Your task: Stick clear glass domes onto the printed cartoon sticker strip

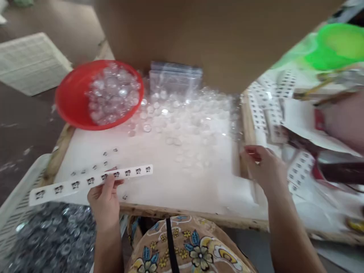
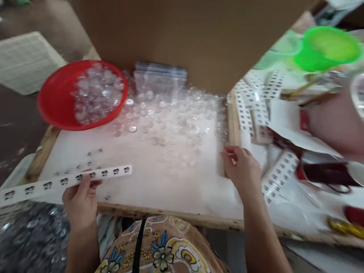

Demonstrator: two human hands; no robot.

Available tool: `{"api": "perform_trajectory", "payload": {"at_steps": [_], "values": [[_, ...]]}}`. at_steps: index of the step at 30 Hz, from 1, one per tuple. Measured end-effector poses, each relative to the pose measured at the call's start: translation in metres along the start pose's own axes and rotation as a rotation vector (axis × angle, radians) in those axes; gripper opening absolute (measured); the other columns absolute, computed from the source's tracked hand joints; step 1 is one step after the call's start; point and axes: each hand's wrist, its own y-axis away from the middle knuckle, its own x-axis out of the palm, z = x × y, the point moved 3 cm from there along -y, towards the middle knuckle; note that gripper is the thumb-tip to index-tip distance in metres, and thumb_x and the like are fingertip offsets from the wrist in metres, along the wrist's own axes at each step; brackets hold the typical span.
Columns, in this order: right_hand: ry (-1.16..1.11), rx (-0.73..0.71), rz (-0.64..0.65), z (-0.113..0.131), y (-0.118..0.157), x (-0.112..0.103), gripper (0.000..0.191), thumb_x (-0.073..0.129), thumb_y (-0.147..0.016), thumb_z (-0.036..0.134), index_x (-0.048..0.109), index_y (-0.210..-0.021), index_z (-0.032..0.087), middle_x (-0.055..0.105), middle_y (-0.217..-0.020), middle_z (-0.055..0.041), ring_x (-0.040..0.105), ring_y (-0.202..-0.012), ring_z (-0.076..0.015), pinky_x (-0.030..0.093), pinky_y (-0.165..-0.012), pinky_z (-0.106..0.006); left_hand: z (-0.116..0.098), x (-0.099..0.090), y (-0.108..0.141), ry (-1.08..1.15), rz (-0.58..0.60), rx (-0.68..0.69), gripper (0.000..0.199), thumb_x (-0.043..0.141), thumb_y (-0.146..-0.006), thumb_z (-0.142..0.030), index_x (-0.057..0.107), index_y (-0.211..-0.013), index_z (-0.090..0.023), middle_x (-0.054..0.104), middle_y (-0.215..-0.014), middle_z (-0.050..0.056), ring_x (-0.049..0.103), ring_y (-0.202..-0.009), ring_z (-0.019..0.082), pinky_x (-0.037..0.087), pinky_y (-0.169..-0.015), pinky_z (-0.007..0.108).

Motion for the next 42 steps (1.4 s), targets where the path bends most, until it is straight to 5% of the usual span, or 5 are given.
{"api": "perform_trajectory", "payload": {"at_steps": [7,13,18,26,42], "values": [[-0.547,-0.563,0.578,0.188,0.033,0.101,0.021,0.061,-0.087,0.031,0.065,-0.105,0.021,0.068,-0.102,-0.0082,0.066,-0.087,-0.0195,0.054,-0.080,-0.035,-0.007,-0.051,-0.001,0.064,-0.174,0.023,0.025,0.086,-0.061,-0.031,0.072,-0.076,-0.017,0.071,-0.078,0.002,0.065,-0.062,0.013,0.056,-0.055,0.024],[-0.765,-0.711,1.026,0.267,0.077,0.150,0.033,0.070,-0.081,0.025,0.062,-0.112,0.022,0.068,-0.109,-0.0060,0.065,-0.093,-0.0172,0.053,-0.083,-0.033,0.000,-0.068,0.013,0.060,-0.215,-0.031,0.024,0.084,-0.066,-0.032,0.075,-0.083,-0.018,0.072,-0.083,0.003,0.065,-0.065,0.012,0.058,-0.060,0.023],[-0.757,-0.614,1.073,0.280,0.084,0.167,0.004,0.065,-0.083,0.019,0.064,-0.087,0.021,0.068,-0.079,0.0013,0.061,-0.071,-0.0126,0.050,-0.068,-0.026,0.005,-0.071,0.016,0.085,-0.236,-0.095,0.028,0.087,-0.063,-0.035,0.076,-0.083,-0.018,0.073,-0.085,0.003,0.066,-0.069,0.013,0.059,-0.061,0.022],[-0.658,-0.834,0.855,0.277,0.088,0.170,0.009,0.057,-0.089,0.017,0.064,-0.086,0.022,0.068,-0.089,-0.0033,0.064,-0.083,-0.0170,0.051,-0.076,-0.030,0.018,-0.081,0.016,0.139,-0.288,-0.129,0.027,0.088,-0.061,-0.032,0.077,-0.082,-0.019,0.074,-0.083,0.002,0.067,-0.071,0.013,0.060,-0.064,0.023],[-0.683,-0.915,0.818,0.283,0.096,0.173,0.007,0.058,-0.090,0.018,0.063,-0.093,0.022,0.065,-0.090,-0.0040,0.063,-0.079,-0.0162,0.052,-0.073,-0.030,0.020,-0.088,0.018,0.168,-0.328,-0.117,0.025,0.087,-0.061,-0.032,0.076,-0.078,-0.018,0.074,-0.079,0.003,0.068,-0.069,0.013,0.059,-0.064,0.022]]}}
